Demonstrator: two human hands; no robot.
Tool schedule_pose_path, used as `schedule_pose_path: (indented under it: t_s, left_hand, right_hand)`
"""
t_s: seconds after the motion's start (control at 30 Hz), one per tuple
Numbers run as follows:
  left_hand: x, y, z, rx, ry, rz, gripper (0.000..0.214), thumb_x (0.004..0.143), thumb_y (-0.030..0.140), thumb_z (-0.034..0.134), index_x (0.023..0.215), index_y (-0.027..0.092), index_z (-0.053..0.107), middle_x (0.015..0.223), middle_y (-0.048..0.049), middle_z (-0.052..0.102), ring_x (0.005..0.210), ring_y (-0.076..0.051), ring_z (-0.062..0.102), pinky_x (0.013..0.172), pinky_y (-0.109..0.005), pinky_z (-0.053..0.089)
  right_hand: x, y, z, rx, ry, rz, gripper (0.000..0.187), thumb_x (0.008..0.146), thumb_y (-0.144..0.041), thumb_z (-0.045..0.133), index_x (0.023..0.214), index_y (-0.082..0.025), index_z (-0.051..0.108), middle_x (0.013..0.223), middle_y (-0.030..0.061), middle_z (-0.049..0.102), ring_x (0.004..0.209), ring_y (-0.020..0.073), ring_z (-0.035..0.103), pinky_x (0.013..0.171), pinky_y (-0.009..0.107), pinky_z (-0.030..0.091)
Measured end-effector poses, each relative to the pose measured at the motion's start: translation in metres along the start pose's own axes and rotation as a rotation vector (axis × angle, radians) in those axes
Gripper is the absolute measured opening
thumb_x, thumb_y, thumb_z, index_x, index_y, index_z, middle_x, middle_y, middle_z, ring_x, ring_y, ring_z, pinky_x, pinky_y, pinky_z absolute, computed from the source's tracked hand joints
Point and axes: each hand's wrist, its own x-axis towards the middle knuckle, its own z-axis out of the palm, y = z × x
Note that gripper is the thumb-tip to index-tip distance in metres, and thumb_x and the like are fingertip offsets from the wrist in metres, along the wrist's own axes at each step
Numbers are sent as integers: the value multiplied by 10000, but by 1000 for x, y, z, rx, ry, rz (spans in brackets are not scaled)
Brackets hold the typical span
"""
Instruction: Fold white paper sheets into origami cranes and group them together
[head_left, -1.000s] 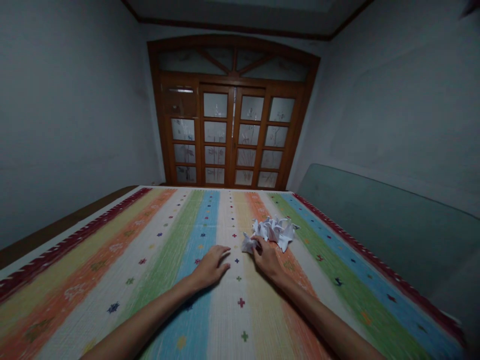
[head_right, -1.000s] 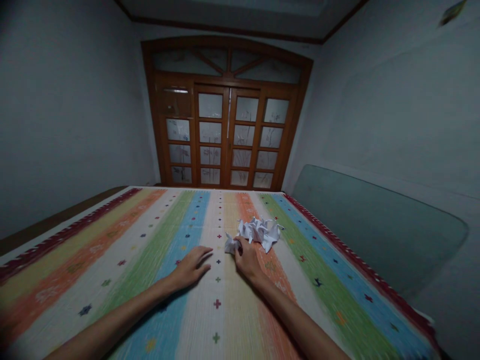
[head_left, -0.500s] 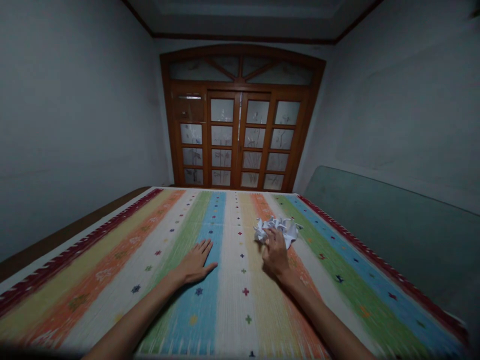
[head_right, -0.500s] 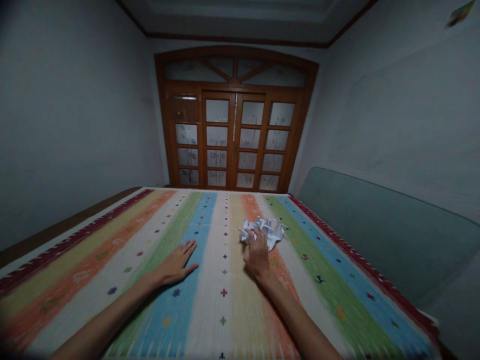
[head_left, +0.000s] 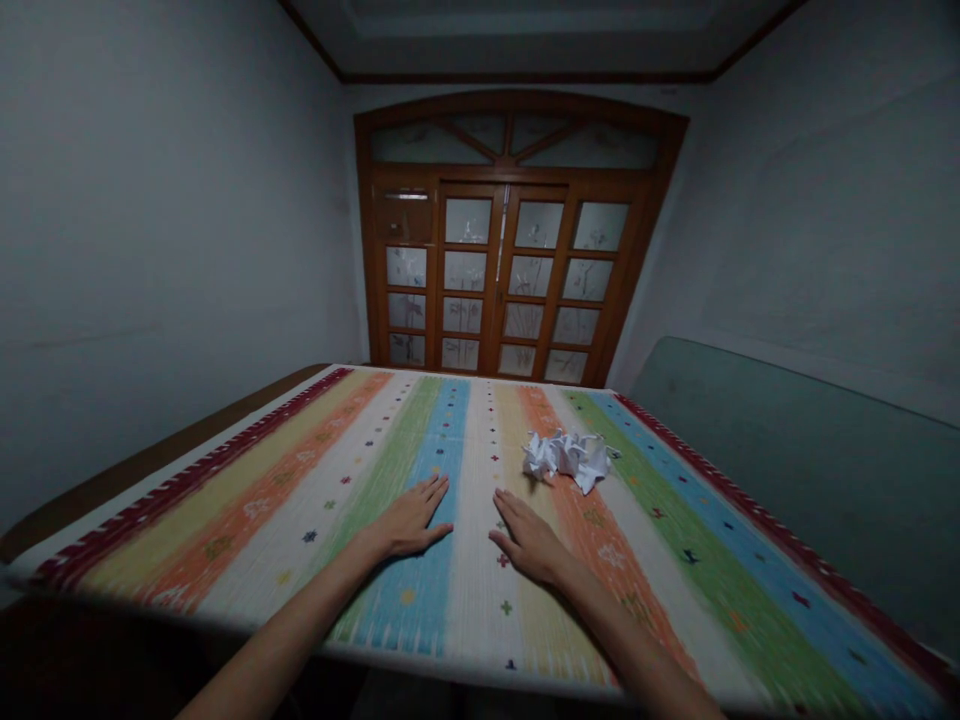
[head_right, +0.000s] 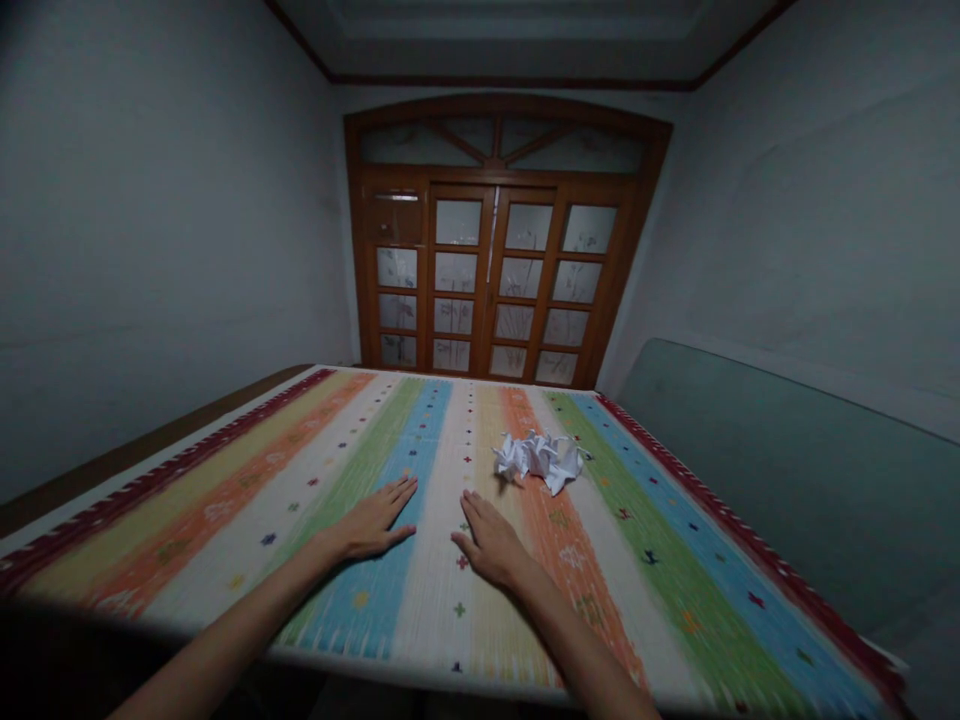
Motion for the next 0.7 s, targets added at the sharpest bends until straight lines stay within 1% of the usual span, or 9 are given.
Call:
schedule_pose_path:
  t_s: [0.1,0.27,0.4,0.47,0.53,0.6,0.63,0.67,0.7]
  left_hand:
    - [1,3,1,-2,1,-14,820,972,635,376,1558,70,280,1632,-192,234,1529,-294,194,1228,-404,172]
    - [1,9,2,-11,19,-52,781,985,590,369,1563,75,264,1638,-190,215,1532,-298,173,1229,-423,161]
    - [0,19,-1,-24,14,-84,747,976,525,421,1541,49,311,1629,-201,237,1524,-303,207,1229,-422,181]
    - [-7,27,-3,-34,17,-105,711,977,498,429,1534,64,340,1625,-190,263,1515,-306,239,1225,-432,199]
    - [-25,32,-5,-45,28,-119,685,971,490,455,1523,92,380,1619,-170,296,1504,-302,276,1221,-431,223]
    - [-57,30,-12,-58,55,-146,621,950,480,502,1479,155,471,1592,-130,381,1463,-301,366,1191,-419,297]
    - [-79,24,-18,-102,113,-171,525,942,464,521,1395,205,575,1531,-97,491,1395,-291,469,1153,-395,362]
    - [-105,17,-24,-146,188,-234,405,938,439,527,1260,245,678,1406,-56,626,1282,-268,581,1090,-356,432]
    - [-134,7,-32,-177,303,-388,307,944,420,519,1093,273,744,1200,-11,745,1119,-239,675,994,-311,499]
  right_hand:
    - [0,-1,-1,-26,-14,-9,633,962,-365,490,1523,-85,399,1588,188,339,1483,292,328,1217,483,284]
    - [0,0,3,-29,11,-20,636,967,-391,483,1521,-88,404,1583,187,351,1479,301,335,1210,504,293]
    - [0,7,7,-34,20,-54,617,973,-403,466,1522,-127,413,1577,169,375,1469,288,361,1202,499,307]
    - [1,11,10,-44,30,-62,616,971,-407,464,1520,-131,419,1571,169,390,1464,290,370,1200,498,309]
    - [2,14,14,-61,37,-51,619,971,-415,454,1516,-123,423,1570,168,396,1468,294,361,1203,497,304]
    - [2,17,17,-75,29,-51,622,976,-423,433,1513,-110,425,1574,172,390,1473,291,353,1208,493,297]
    - [3,18,18,-81,21,-52,632,975,-433,427,1510,-97,425,1579,176,378,1475,293,348,1207,494,299]
    - [3,19,20,-87,23,-50,643,978,-442,414,1511,-81,420,1584,178,368,1478,294,341,1210,493,296]
    - [3,20,21,-96,16,-48,652,979,-447,402,1508,-66,419,1585,178,366,1479,295,338,1212,486,296]
